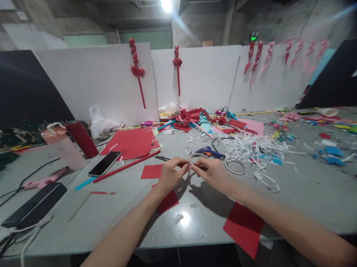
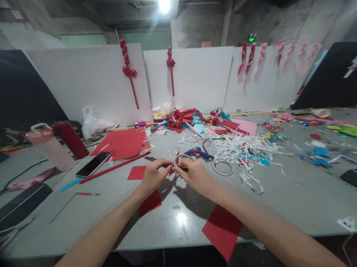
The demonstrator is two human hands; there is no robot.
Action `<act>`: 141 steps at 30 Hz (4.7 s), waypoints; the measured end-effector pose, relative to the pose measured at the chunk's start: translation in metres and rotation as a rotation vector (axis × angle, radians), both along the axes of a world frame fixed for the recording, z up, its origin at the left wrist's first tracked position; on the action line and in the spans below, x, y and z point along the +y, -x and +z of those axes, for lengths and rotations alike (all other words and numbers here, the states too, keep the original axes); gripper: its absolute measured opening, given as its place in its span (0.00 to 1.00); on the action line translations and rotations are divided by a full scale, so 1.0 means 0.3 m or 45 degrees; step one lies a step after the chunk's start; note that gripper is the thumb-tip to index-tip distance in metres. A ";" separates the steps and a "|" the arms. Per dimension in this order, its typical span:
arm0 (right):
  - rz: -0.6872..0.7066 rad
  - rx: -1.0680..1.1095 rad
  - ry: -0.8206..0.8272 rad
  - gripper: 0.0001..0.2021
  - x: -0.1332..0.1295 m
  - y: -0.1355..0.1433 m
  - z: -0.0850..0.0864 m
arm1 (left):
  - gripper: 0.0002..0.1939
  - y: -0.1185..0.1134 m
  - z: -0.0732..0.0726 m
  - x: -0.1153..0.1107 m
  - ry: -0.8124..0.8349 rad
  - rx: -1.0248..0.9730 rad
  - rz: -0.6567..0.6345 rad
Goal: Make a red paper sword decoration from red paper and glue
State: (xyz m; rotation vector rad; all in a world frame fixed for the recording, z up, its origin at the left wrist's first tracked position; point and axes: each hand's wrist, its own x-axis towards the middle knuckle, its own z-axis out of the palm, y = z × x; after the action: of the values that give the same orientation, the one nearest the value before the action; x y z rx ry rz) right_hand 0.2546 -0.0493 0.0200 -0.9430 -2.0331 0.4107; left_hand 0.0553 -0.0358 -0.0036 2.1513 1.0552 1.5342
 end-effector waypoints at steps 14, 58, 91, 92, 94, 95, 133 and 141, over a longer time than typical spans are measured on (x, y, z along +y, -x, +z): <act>-0.024 -0.010 0.003 0.13 0.000 0.000 0.006 | 0.05 -0.001 0.007 -0.009 -0.014 0.029 -0.006; -0.193 -0.425 -0.771 0.14 0.048 -0.014 -0.039 | 0.06 -0.006 0.039 -0.027 -0.003 0.053 -0.111; -0.139 -0.586 -0.856 0.12 0.052 -0.025 -0.029 | 0.05 0.004 0.037 -0.020 -0.045 0.080 -0.115; -0.138 -0.576 -0.849 0.12 0.054 -0.024 -0.032 | 0.05 0.005 0.038 -0.021 -0.050 0.083 -0.111; -0.139 -0.550 -0.836 0.11 0.056 -0.021 -0.039 | 0.06 0.006 0.040 -0.024 -0.063 0.097 -0.111; -0.142 -0.539 -0.830 0.11 0.055 -0.020 -0.043 | 0.07 0.007 0.042 -0.027 -0.069 0.107 -0.117; -0.174 -0.342 -0.568 0.10 0.006 0.017 -0.023 | 0.18 -0.020 -0.016 0.008 0.552 -0.246 -0.200; -0.287 -0.326 -0.644 0.10 0.007 0.010 -0.011 | 0.15 -0.013 -0.013 0.017 0.562 -0.276 -0.140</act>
State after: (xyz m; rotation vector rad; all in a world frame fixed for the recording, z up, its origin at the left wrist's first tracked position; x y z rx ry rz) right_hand 0.2516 -0.0472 0.0166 -0.9197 -2.0785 -0.3515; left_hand 0.0591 -0.0306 -0.0076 1.6760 1.0625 1.3023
